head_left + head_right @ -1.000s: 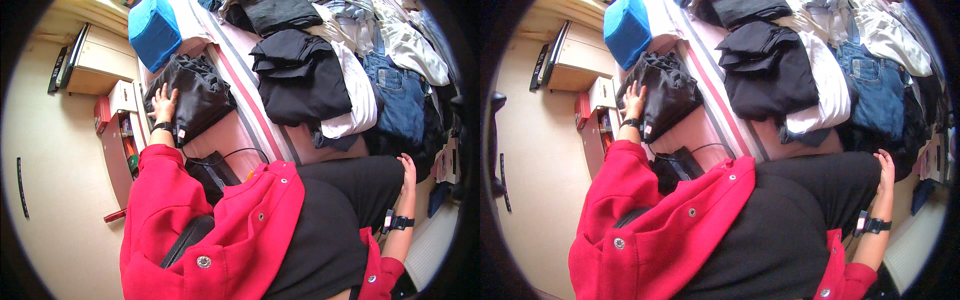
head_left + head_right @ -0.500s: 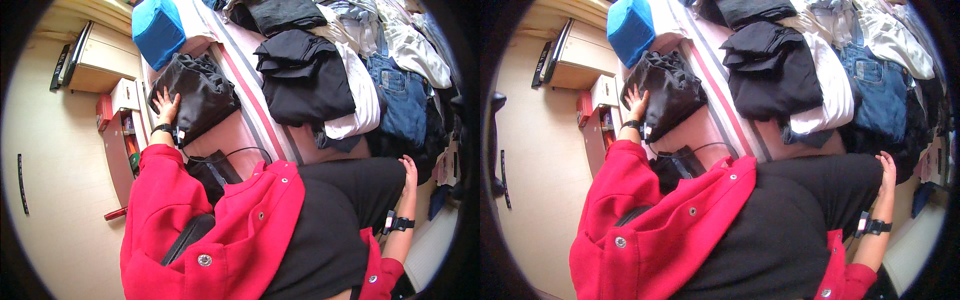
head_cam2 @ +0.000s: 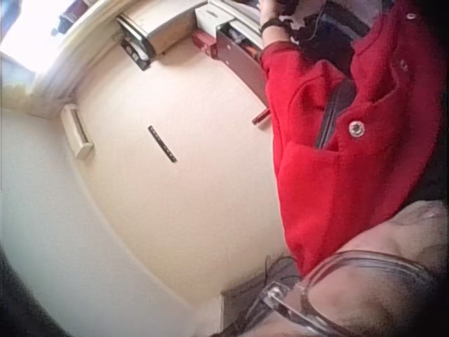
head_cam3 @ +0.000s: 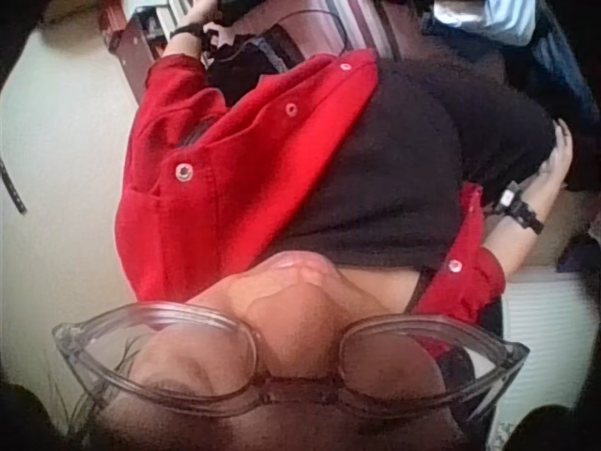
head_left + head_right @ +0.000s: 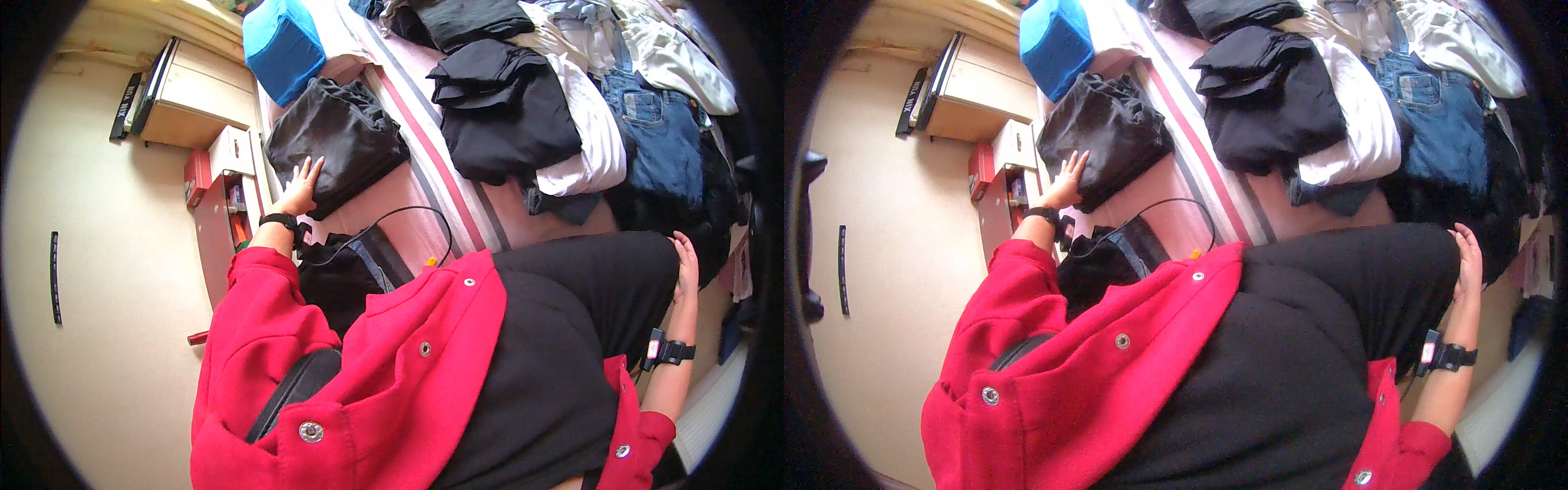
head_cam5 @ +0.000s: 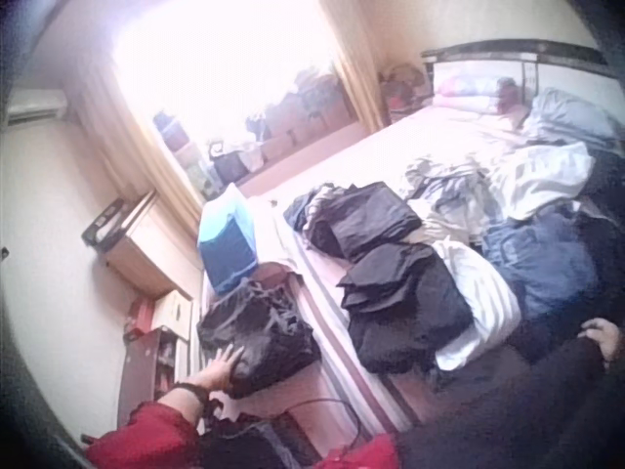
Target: The person folds several pairs of pants and jeans on a bed. They pick up each item, unfold it, fold it neatly, and place it on a growing stack. The person handles dark and light denim pants one at a time.
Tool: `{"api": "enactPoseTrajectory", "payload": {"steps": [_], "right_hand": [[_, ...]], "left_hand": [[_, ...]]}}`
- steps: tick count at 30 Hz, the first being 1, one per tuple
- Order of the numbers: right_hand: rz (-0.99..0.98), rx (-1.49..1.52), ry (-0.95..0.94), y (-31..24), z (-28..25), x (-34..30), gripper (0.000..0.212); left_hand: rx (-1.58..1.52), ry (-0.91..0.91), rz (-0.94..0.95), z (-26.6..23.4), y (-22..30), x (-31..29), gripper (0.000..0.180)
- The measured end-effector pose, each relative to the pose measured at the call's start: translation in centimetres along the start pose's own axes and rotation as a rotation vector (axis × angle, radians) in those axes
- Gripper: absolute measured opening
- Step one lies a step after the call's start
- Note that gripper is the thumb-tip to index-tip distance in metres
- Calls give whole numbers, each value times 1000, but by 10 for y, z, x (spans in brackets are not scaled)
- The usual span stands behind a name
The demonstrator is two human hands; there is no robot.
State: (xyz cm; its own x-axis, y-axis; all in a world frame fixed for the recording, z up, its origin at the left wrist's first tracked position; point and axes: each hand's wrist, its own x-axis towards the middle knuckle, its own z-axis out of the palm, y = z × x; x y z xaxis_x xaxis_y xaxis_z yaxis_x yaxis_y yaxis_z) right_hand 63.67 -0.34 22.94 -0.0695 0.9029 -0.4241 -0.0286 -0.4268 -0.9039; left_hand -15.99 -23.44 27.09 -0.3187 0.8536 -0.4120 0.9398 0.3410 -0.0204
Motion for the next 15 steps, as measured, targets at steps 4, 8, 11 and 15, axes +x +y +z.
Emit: {"api": "enactPoseTrajectory", "payload": {"steps": [4, 8, 11, 15], "right_hand": [[-9, 56, 31, 3, -3, -8, 27], [-5, 129, 15, 7, -3, -13, 26], [-37, 118, 3, 7, -2, -16, 26], [-8, 120, 19, 3, 1, -20, 26]], "left_hand": [[-99, -8, 55, -1, -20, 3, 106], [-25, -95, 189, -5, -40, 9, 105], [132, -144, 363, -21, -38, 14, 102], [198, -480, 190, -68, -25, 34, 92]]}}
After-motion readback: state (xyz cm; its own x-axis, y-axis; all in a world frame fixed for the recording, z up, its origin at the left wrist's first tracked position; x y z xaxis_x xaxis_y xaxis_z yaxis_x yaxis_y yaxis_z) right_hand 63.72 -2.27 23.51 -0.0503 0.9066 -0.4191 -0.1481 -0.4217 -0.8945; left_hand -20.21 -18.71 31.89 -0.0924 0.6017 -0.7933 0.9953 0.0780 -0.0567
